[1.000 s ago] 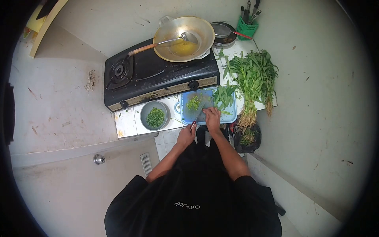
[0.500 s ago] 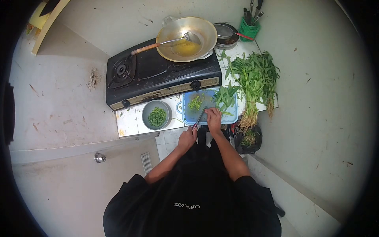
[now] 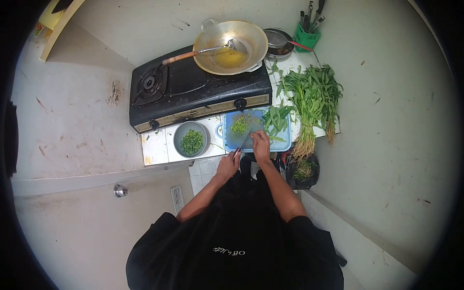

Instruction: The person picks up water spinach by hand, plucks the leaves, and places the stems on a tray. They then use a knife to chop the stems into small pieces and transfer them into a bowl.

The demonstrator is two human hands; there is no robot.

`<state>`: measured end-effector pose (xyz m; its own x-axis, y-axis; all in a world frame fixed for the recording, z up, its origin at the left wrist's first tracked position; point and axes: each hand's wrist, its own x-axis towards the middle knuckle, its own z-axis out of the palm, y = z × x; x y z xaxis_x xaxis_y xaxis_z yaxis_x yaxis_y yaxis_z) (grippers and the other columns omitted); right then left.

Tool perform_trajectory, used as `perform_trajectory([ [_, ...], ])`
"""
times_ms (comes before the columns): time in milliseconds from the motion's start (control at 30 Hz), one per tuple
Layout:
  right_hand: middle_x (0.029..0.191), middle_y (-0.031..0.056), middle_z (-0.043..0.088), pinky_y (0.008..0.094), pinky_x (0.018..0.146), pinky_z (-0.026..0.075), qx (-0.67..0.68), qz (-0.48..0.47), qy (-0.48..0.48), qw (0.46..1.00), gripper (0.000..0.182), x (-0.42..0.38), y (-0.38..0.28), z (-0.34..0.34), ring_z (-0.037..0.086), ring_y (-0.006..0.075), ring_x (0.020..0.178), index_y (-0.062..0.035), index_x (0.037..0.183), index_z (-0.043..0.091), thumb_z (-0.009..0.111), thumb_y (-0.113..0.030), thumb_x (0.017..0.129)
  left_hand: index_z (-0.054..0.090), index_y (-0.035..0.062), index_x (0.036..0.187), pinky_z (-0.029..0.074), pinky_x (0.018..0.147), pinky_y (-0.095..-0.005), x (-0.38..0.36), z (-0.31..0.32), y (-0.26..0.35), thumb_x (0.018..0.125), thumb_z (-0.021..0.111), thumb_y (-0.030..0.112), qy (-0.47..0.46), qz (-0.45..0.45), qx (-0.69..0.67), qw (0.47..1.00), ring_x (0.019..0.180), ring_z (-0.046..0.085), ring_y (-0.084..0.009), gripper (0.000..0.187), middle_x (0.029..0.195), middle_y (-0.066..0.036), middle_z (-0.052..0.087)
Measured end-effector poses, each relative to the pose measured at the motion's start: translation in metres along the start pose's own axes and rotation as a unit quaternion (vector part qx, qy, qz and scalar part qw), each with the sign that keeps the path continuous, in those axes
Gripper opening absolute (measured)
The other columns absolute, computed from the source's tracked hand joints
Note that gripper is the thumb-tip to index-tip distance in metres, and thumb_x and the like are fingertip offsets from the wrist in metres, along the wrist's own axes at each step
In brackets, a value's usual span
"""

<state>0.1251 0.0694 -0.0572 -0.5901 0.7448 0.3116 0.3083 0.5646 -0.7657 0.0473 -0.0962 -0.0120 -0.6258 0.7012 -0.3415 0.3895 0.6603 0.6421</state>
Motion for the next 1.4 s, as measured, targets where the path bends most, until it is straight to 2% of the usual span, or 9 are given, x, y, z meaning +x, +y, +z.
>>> perform_trajectory([
  [267, 0.093, 0.0092, 0.065, 0.0433, 0.081, 0.047, -0.049, -0.027, 0.011, 0.998, 0.014, 0.005, -0.008, -0.005, 0.06, 0.0318, 0.09, -0.0052, 0.092, 0.074, 0.067, 0.001, 0.082, 0.063, -0.0028, 0.107, 0.053, 0.075, -0.0613, 0.004, 0.01, 0.006, 0.103, 0.048, 0.043, -0.014, -0.02, 0.004, 1.0, 0.081, 0.065, -0.0547, 0.048, 0.084, -0.035, 0.067],
  [333, 0.093, 0.0087, 0.065, 0.0434, 0.081, 0.046, -0.066, -0.024, -0.004, 0.997, 0.011, 0.005, -0.006, -0.006, 0.059, 0.0315, 0.09, -0.0056, 0.091, 0.074, 0.067, -0.002, 0.083, 0.063, -0.0038, 0.103, 0.052, 0.075, -0.0619, 0.015, 0.016, 0.013, 0.103, 0.049, 0.041, 0.027, -0.002, -0.017, 0.999, 0.082, 0.065, -0.0555, 0.047, 0.082, -0.037, 0.065],
  [533, 0.092, 0.0095, 0.065, 0.0429, 0.082, 0.047, -0.05, -0.021, 0.006, 0.999, 0.011, 0.002, -0.003, -0.003, 0.06, 0.0318, 0.091, -0.0054, 0.092, 0.074, 0.068, -0.003, 0.084, 0.062, -0.0037, 0.102, 0.053, 0.073, -0.0615, 0.026, 0.021, 0.021, 0.104, 0.048, 0.041, 0.036, 0.009, 0.006, 0.999, 0.078, 0.065, -0.0551, 0.047, 0.08, -0.036, 0.066],
  [733, 0.094, 0.0109, 0.066, 0.0433, 0.082, 0.048, -0.031, -0.014, 0.014, 0.999, 0.015, -0.001, -0.002, -0.005, 0.061, 0.0324, 0.09, -0.0056, 0.095, 0.075, 0.069, -0.001, 0.082, 0.062, -0.0021, 0.105, 0.054, 0.07, -0.0606, -0.012, 0.006, -0.001, 0.103, 0.049, 0.044, 0.011, -0.016, 0.065, 0.998, 0.076, 0.067, -0.0513, 0.048, 0.08, -0.034, 0.067],
  [867, 0.093, 0.0139, 0.066, 0.0427, 0.08, 0.049, -0.039, -0.013, 0.017, 0.999, 0.014, -0.001, -0.006, -0.008, 0.062, 0.0337, 0.087, -0.0023, 0.095, 0.075, 0.069, 0.001, 0.082, 0.062, -0.0025, 0.104, 0.053, 0.07, -0.0605, 0.001, 0.007, 0.001, 0.103, 0.05, 0.044, 0.033, -0.015, 0.06, 0.998, 0.076, 0.067, -0.0519, 0.048, 0.08, -0.034, 0.066],
  [933, 0.097, 0.0135, 0.066, 0.044, 0.085, 0.049, -0.017, -0.007, -0.008, 1.0, 0.018, -0.003, -0.002, -0.01, 0.062, 0.0345, 0.092, -0.0039, 0.097, 0.076, 0.065, 0.002, 0.084, 0.063, -0.0024, 0.102, 0.053, 0.07, -0.0606, 0.009, 0.01, 0.003, 0.103, 0.05, 0.043, 0.056, 0.0, 0.009, 0.998, 0.076, 0.067, -0.0522, 0.047, 0.08, -0.034, 0.066],
  [1033, 0.097, 0.0142, 0.066, 0.0443, 0.085, 0.05, -0.007, -0.019, -0.024, 1.0, 0.02, -0.002, 0.001, -0.013, 0.062, 0.0353, 0.093, -0.0029, 0.097, 0.075, 0.064, 0.004, 0.083, 0.063, -0.0025, 0.102, 0.053, 0.07, -0.0611, 0.008, 0.008, 0.007, 0.103, 0.051, 0.042, 0.039, 0.024, 0.011, 0.999, 0.078, 0.066, -0.0528, 0.046, 0.081, -0.035, 0.066],
  [1133, 0.095, 0.0147, 0.066, 0.0443, 0.083, 0.05, -0.001, -0.003, -0.024, 1.0, 0.019, -0.002, 0.001, -0.012, 0.062, 0.0354, 0.092, -0.0024, 0.097, 0.075, 0.064, 0.004, 0.083, 0.063, -0.0026, 0.102, 0.052, 0.072, -0.0618, -0.001, 0.002, 0.017, 0.102, 0.05, 0.043, 0.01, 0.003, -0.002, 1.0, 0.079, 0.066, -0.0533, 0.047, 0.08, -0.034, 0.066],
  [1400, 0.093, 0.015, 0.067, 0.0448, 0.083, 0.05, -0.012, -0.008, -0.02, 1.0, 0.016, 0.0, 0.001, -0.011, 0.063, 0.0356, 0.091, -0.0022, 0.094, 0.075, 0.065, 0.004, 0.082, 0.064, -0.0028, 0.102, 0.053, 0.07, -0.0612, 0.02, 0.022, 0.014, 0.103, 0.05, 0.042, 0.024, 0.016, -0.001, 1.0, 0.077, 0.066, -0.0529, 0.047, 0.077, -0.033, 0.067],
])
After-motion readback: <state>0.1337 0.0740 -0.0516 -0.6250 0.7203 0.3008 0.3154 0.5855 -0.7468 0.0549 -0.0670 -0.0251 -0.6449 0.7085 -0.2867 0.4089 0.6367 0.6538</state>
